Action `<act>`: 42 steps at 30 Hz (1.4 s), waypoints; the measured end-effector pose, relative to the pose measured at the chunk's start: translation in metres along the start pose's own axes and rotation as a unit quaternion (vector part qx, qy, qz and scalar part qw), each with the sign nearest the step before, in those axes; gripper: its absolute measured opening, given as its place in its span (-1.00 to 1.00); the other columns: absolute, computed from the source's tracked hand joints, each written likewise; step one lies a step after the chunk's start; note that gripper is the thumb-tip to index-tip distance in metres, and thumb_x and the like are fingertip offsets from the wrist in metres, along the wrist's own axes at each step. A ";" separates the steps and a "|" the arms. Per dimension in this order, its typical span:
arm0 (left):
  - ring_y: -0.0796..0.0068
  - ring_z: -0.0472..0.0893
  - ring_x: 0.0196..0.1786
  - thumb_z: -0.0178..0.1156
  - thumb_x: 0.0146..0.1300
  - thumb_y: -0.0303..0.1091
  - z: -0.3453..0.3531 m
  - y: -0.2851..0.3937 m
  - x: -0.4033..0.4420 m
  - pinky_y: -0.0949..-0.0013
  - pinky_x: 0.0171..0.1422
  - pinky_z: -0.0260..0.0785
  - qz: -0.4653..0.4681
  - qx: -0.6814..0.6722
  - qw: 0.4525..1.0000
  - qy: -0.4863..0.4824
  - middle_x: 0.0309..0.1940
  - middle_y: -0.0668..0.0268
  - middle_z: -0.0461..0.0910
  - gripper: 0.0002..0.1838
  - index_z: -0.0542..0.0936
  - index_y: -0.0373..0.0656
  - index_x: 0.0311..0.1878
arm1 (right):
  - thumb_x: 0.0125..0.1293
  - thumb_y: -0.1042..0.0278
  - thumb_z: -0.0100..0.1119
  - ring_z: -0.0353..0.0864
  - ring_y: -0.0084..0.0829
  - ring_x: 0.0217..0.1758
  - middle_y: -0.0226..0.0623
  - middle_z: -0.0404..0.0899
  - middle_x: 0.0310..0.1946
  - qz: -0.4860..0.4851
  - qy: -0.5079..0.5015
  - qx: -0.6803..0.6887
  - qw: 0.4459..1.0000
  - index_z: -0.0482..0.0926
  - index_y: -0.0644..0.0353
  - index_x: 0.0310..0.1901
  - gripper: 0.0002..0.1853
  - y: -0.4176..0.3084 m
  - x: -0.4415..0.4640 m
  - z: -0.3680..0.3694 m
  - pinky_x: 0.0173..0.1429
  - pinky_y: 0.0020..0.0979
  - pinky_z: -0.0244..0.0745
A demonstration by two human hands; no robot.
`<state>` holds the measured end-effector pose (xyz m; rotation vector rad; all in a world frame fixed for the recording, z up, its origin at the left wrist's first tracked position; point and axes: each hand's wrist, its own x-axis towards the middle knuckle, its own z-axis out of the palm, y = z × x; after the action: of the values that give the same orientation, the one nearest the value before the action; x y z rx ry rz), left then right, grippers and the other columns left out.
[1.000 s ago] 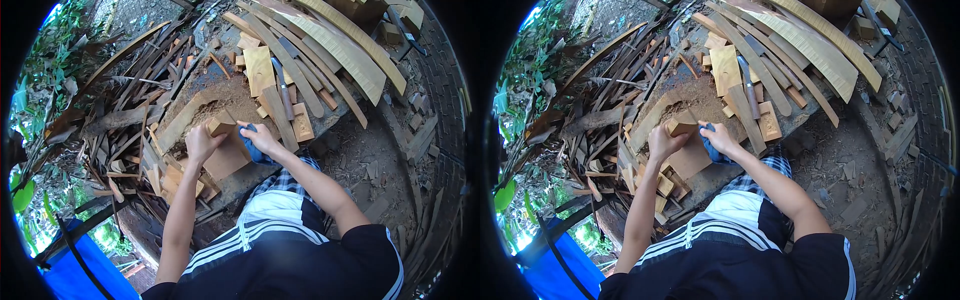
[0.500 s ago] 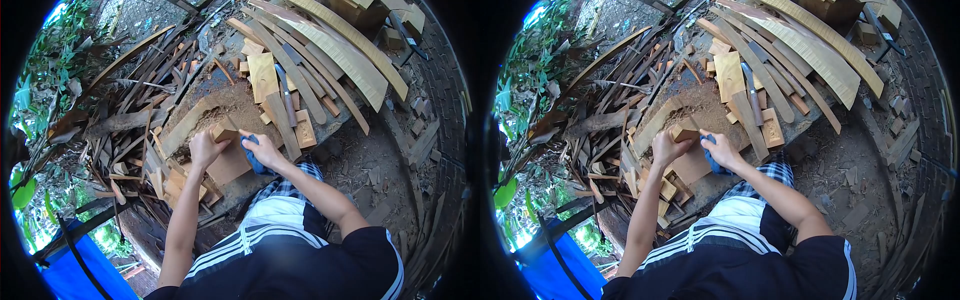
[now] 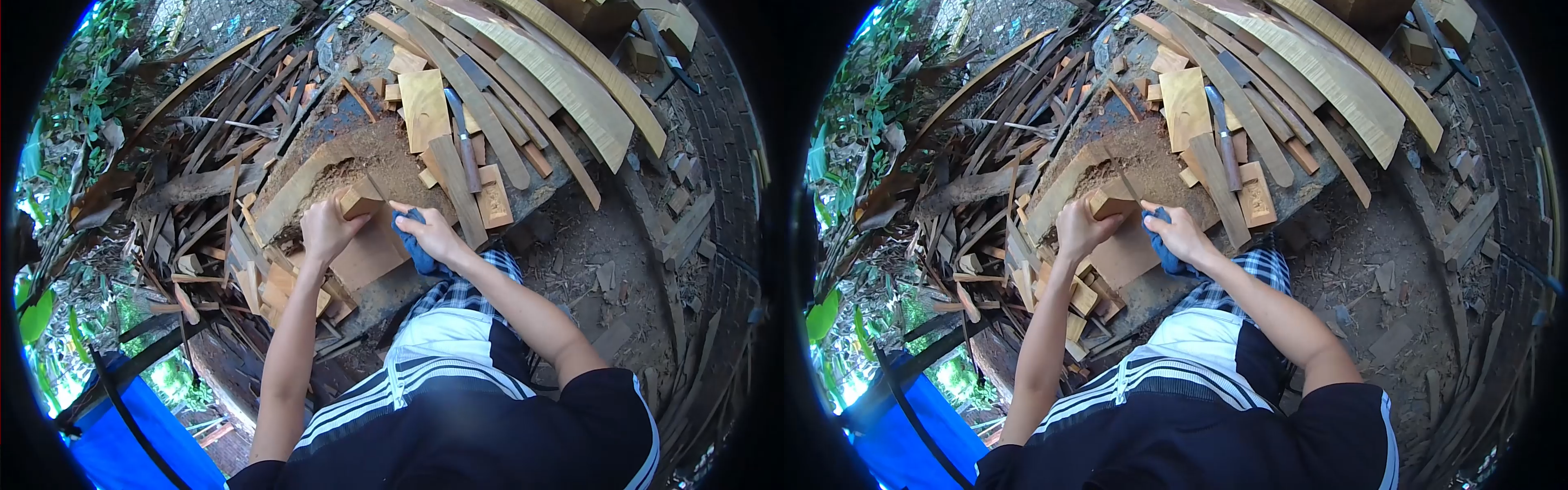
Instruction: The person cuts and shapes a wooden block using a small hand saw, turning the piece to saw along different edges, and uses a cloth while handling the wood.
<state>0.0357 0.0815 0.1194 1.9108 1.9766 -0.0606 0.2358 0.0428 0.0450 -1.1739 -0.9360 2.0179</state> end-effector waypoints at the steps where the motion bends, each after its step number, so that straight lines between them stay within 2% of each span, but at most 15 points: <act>1: 0.08 0.73 -0.29 0.48 -0.10 -0.11 0.000 0.002 -0.001 0.15 -0.17 0.56 0.009 0.009 1.000 0.012 -0.39 0.08 0.72 -0.52 0.71 -0.10 -0.07 | 0.38 0.25 0.09 0.49 -0.61 -0.39 -0.38 0.62 -0.39 0.027 0.010 -0.013 0.999 0.48 0.23 0.32 -0.49 0.013 0.022 -0.003 -0.18 -0.48 0.43; 5: 0.08 0.73 -0.28 0.49 -0.10 -0.07 -0.006 0.006 -0.003 0.14 -0.15 0.57 0.018 0.033 0.999 0.035 -0.38 0.07 0.72 -0.47 0.70 -0.08 -0.02 | 0.37 0.24 0.09 0.55 -0.53 -0.30 -0.32 0.67 -0.31 0.076 0.023 -0.025 0.997 0.48 0.24 0.32 -0.48 -0.005 0.030 0.002 -0.10 -0.45 0.46; 8: 0.09 0.73 -0.29 0.48 -0.07 -0.07 -0.004 0.007 -0.005 0.14 -0.17 0.57 0.013 0.016 0.999 0.030 -0.38 0.08 0.73 -0.50 0.71 -0.09 -0.04 | 0.36 0.25 0.09 0.57 -0.52 -0.19 -0.28 0.68 -0.23 -0.025 0.015 -0.061 0.998 0.48 0.27 0.31 -0.48 -0.010 -0.008 0.003 0.01 -0.48 0.44; 10: 0.12 0.74 -0.28 0.47 -0.06 -0.08 -0.004 0.005 0.000 0.16 -0.16 0.57 -0.018 0.004 1.000 -0.011 -0.37 0.09 0.73 -0.53 0.71 -0.10 -0.08 | 0.40 0.28 0.12 0.44 -0.63 -0.31 -0.51 0.58 -0.31 -0.028 0.016 -0.007 0.999 0.45 0.22 0.35 -0.49 -0.001 -0.005 0.004 -0.10 -0.52 0.39; 16: 0.17 0.76 -0.28 0.47 -0.09 -0.12 -0.003 0.003 -0.003 0.19 -0.14 0.57 -0.006 0.019 0.999 0.038 -0.40 0.13 0.74 -0.56 0.71 -0.12 -0.13 | 0.39 0.29 0.11 0.42 -0.66 -0.38 -0.51 0.54 -0.39 0.030 0.034 -0.069 0.997 0.45 0.24 0.35 -0.48 -0.002 0.027 0.004 -0.23 -0.52 0.38; 17: 0.17 0.76 -0.28 0.47 -0.09 -0.12 -0.001 0.000 0.001 0.20 -0.14 0.58 0.006 -0.010 0.999 0.043 -0.40 0.13 0.74 -0.57 0.71 -0.13 -0.14 | 0.38 0.28 0.11 0.44 -0.64 -0.35 -0.47 0.58 -0.35 0.013 0.014 -0.047 0.999 0.45 0.26 0.35 -0.48 0.002 0.014 0.003 -0.19 -0.50 0.39; 18: 0.17 0.76 -0.28 0.47 -0.09 -0.12 -0.004 0.002 0.005 0.20 -0.14 0.58 0.006 -0.011 0.999 0.044 -0.40 0.13 0.74 -0.57 0.71 -0.13 -0.14 | 0.35 0.17 0.09 0.64 -0.46 -0.21 -0.06 0.72 -0.20 -0.051 0.040 -0.084 0.994 0.48 0.24 0.31 -0.45 0.006 0.001 0.006 0.01 -0.38 0.48; 20: 0.18 0.76 -0.27 0.46 -0.09 -0.13 -0.008 0.004 0.004 0.20 -0.13 0.58 -0.021 0.010 1.000 -0.017 -0.39 0.12 0.74 -0.59 0.72 -0.14 -0.16 | 0.36 0.16 0.08 0.64 -0.44 -0.14 -0.08 0.72 -0.20 -0.048 0.019 -0.032 0.998 0.49 0.20 0.32 -0.47 -0.003 -0.018 0.003 0.05 -0.40 0.46; 26: 0.16 0.76 -0.23 0.46 -0.10 -0.10 -0.014 0.013 0.006 0.21 -0.12 0.57 -0.019 0.015 1.000 0.016 -0.36 0.10 0.75 -0.55 0.72 -0.17 -0.16 | 0.33 0.17 0.10 0.55 -0.46 -0.43 -0.22 0.65 -0.42 0.024 0.051 -0.038 0.998 0.49 0.19 0.32 -0.45 0.019 0.044 0.005 -0.23 -0.36 0.49; 28: 0.18 0.77 -0.23 0.47 -0.09 -0.12 -0.015 0.014 0.002 0.22 -0.11 0.57 -0.028 -0.007 1.000 -0.001 -0.35 0.10 0.75 -0.56 0.71 -0.19 -0.16 | 0.32 0.17 0.09 0.67 -0.36 -0.27 -0.08 0.71 -0.25 0.026 0.028 -0.055 0.998 0.48 0.20 0.32 -0.44 0.006 0.018 0.005 -0.06 -0.34 0.52; 29: 0.21 0.77 -0.24 0.48 -0.09 -0.15 -0.011 0.006 0.004 0.23 -0.10 0.58 -0.015 -0.048 0.999 -0.002 -0.35 0.12 0.76 -0.56 0.71 -0.20 -0.15 | 0.31 0.16 0.09 0.69 -0.23 0.02 0.05 0.69 -0.04 -0.042 0.047 -0.082 0.995 0.48 0.22 0.32 -0.44 0.017 0.007 0.008 0.15 -0.31 0.48; 30: 0.21 0.77 -0.24 0.48 -0.09 -0.15 -0.011 0.004 0.005 0.23 -0.10 0.58 -0.020 -0.049 0.999 -0.008 -0.35 0.12 0.76 -0.56 0.71 -0.20 -0.15 | 0.32 0.17 0.09 0.60 -0.13 0.23 0.10 0.61 0.12 -0.003 0.021 -0.067 0.998 0.48 0.24 0.31 -0.44 -0.006 -0.013 0.006 0.31 -0.28 0.39; 35: 0.26 0.77 -0.24 0.50 -0.07 -0.22 -0.013 0.011 0.008 0.25 -0.09 0.58 -0.029 -0.050 0.998 -0.015 -0.32 0.12 0.76 -0.55 0.69 -0.25 -0.10 | 0.32 0.20 0.08 0.72 -0.12 -0.09 0.07 0.70 -0.10 0.048 -0.004 -0.025 0.999 0.48 0.25 0.31 -0.45 -0.003 0.030 0.001 0.07 -0.24 0.53; 40: 0.29 0.77 -0.24 0.50 -0.04 -0.26 -0.009 -0.017 0.020 0.25 -0.08 0.58 0.006 -0.067 0.998 -0.011 -0.29 0.12 0.77 -0.57 0.69 -0.28 -0.10 | 0.31 0.12 0.05 0.68 0.09 0.00 0.13 0.68 -0.09 -0.050 0.040 -0.132 0.989 0.50 0.05 0.32 -0.45 -0.015 0.008 0.014 0.14 -0.12 0.52; 42: 0.07 0.74 -0.23 0.50 -0.11 -0.10 -0.007 -0.017 0.016 0.15 -0.09 0.58 -0.007 -0.099 0.995 -0.028 -0.33 0.06 0.74 -0.53 0.70 -0.18 -0.14 | 0.31 0.10 0.06 0.71 0.01 -0.06 0.10 0.69 -0.14 -0.010 0.005 -0.134 0.991 0.49 0.09 0.33 -0.43 -0.027 -0.014 0.005 0.10 -0.17 0.53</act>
<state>0.0171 0.0974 0.1169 1.7506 1.8844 0.0733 0.2415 0.0455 0.0756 -1.3078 -1.2384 1.9093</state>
